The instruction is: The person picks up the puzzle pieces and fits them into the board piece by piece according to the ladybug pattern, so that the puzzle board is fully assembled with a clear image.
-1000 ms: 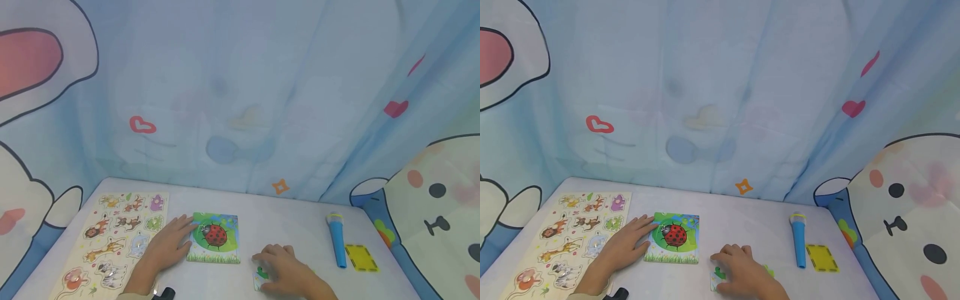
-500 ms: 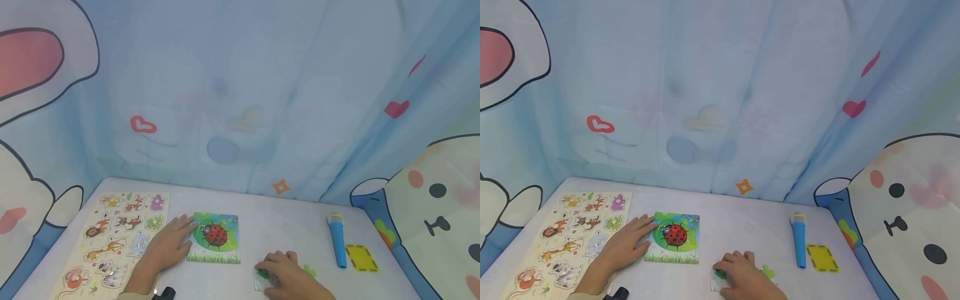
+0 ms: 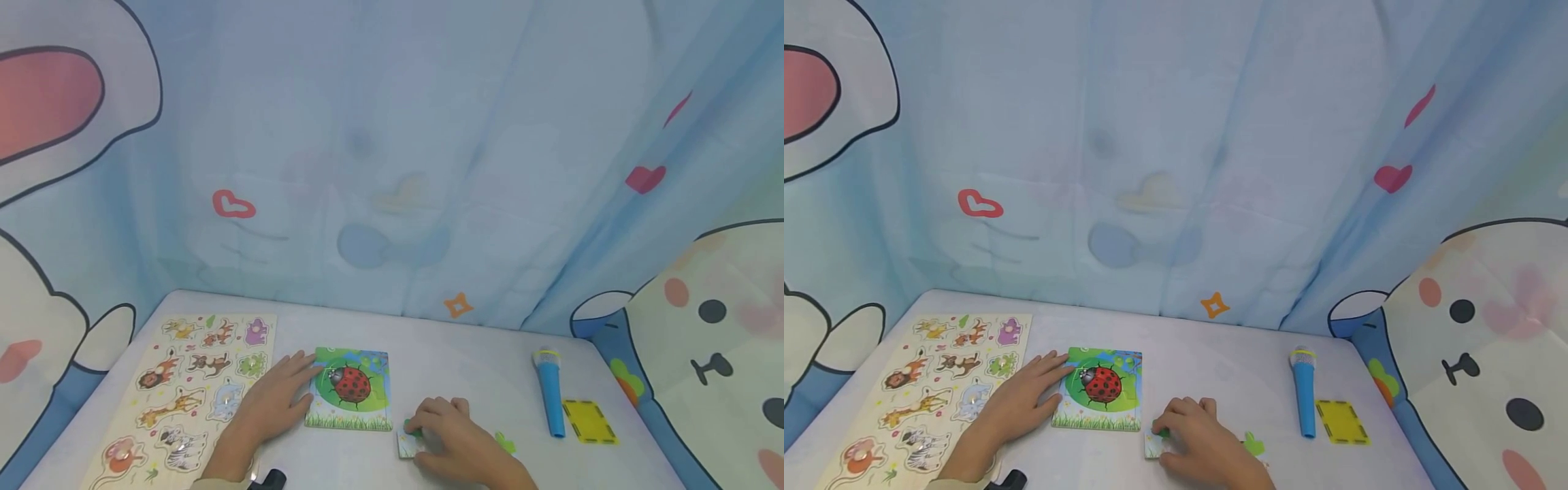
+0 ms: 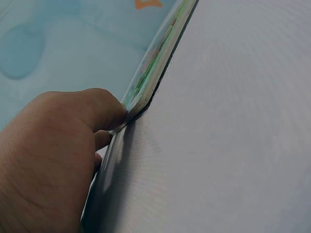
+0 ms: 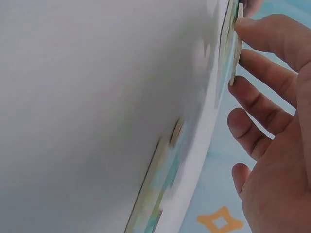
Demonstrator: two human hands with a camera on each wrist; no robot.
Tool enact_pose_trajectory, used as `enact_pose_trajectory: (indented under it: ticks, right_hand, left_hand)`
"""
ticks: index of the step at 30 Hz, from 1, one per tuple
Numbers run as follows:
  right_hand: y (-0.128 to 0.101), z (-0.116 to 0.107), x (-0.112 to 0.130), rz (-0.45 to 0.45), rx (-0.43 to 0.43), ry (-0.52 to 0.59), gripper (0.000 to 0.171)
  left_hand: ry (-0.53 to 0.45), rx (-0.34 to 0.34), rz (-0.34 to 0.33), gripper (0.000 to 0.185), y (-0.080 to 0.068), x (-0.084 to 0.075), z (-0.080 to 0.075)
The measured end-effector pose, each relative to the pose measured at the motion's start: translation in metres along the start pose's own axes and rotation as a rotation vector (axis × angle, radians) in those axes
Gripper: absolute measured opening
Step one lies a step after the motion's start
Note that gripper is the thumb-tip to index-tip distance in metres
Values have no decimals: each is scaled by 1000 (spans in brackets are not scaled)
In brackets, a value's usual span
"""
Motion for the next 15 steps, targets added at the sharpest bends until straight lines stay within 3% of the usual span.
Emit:
enact_pose_trajectory:
  ticks: [5,15]
  right_hand:
    - [14,-1,8,-17,-54,-20,27]
    - [52,4,25,-10,-76,-44,23]
  left_hand:
    - [-2,-3,2,47,0,0,0]
    - [-1,-8,6,47,0,-1,-1]
Point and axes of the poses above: each hand's wrist, its own y-axis towards the middle knuckle, its own z-axis out of the palm, x = y × z, the point moved 9 cm from there along y, towards the middle knuckle, and after that the axes turned 8 degrees about -y, right-handed, at the moved point
